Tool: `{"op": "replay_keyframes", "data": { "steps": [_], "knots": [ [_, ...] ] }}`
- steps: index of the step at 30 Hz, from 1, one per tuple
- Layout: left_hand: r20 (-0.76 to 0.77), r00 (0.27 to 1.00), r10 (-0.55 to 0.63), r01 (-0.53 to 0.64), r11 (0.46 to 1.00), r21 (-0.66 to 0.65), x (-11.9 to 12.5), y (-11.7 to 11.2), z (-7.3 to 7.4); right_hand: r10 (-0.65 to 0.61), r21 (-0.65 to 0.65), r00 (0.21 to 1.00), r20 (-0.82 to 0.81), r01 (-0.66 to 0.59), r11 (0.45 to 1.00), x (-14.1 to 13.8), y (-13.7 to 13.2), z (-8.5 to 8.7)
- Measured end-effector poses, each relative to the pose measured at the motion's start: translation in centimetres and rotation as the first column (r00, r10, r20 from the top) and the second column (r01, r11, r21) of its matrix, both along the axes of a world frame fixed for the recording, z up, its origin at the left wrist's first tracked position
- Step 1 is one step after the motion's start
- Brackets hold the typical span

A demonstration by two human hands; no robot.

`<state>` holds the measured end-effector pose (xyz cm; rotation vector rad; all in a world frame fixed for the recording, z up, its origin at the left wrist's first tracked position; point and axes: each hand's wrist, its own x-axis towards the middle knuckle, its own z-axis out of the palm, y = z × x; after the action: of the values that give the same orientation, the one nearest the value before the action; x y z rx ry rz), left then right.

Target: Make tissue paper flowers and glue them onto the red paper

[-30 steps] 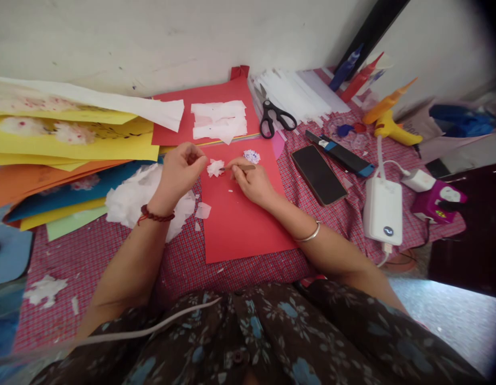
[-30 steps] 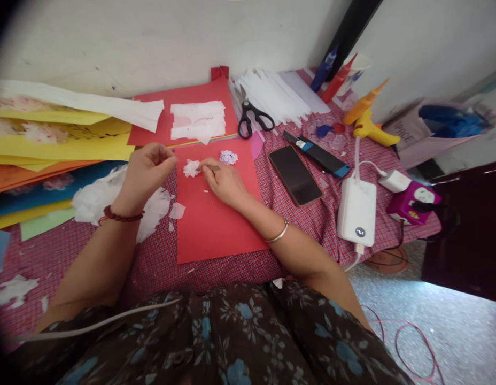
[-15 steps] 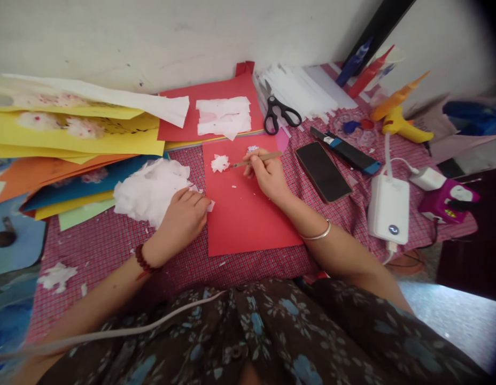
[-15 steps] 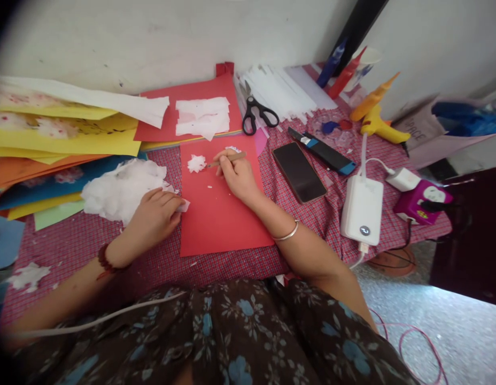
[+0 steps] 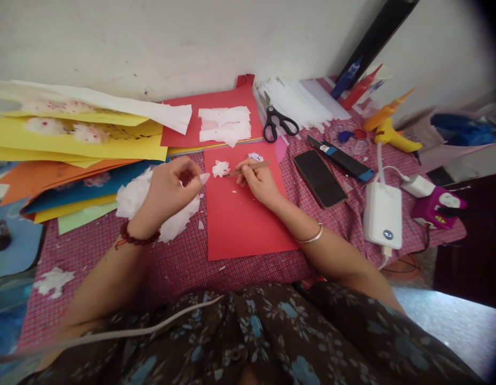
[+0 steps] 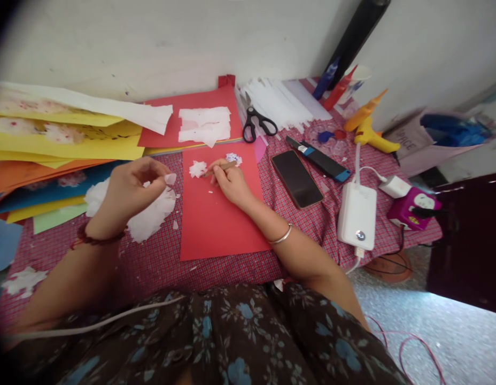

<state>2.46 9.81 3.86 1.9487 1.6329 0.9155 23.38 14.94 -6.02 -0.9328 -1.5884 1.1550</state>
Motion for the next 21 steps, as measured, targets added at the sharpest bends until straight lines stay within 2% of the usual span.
{"op": "replay_keyframes", "data": {
  "steps": [4, 8, 12, 17, 19, 21],
  "knots": [
    [0.239, 0.969, 0.065, -0.034, 0.991, -0.13, 0.4, 2.6, -1.2, -0.022, 0.006, 1.0, -0.004, 0.022, 1.0, -0.3, 0.5, -0.1],
    [0.314, 0.946, 0.085, -0.003, 0.968, -0.253, 0.2, 4.4, -3.1, -0.049, -0.023, 0.999, -0.002, 0.049, 0.999, -0.2, 1.1, -0.2],
    [0.305, 0.949, 0.081, 0.034, 0.934, -0.355, -0.1, 4.7, -4.1, -0.054, -0.024, 0.998, 0.011, 0.054, 0.998, -0.2, 1.3, -0.3],
    [0.26, 0.965, -0.04, 0.118, 0.949, -0.291, 0.6, 4.6, -5.3, -0.043, 0.004, 0.999, -0.023, 0.043, 0.999, -0.3, 1.2, -0.4],
    [0.195, 0.98, -0.038, 0.093, 0.955, -0.28, 1.1, 4.8, -6.0, -0.047, -0.003, 0.999, -0.019, 0.047, 0.999, -0.3, 1.2, -0.4],
    [0.103, 0.995, 0.007, 0.02, 0.965, -0.261, 1.4, 5.2, -6.6, -0.052, -0.017, 0.999, -0.012, 0.052, 0.998, -0.3, 1.1, -0.4]
  ]
}}
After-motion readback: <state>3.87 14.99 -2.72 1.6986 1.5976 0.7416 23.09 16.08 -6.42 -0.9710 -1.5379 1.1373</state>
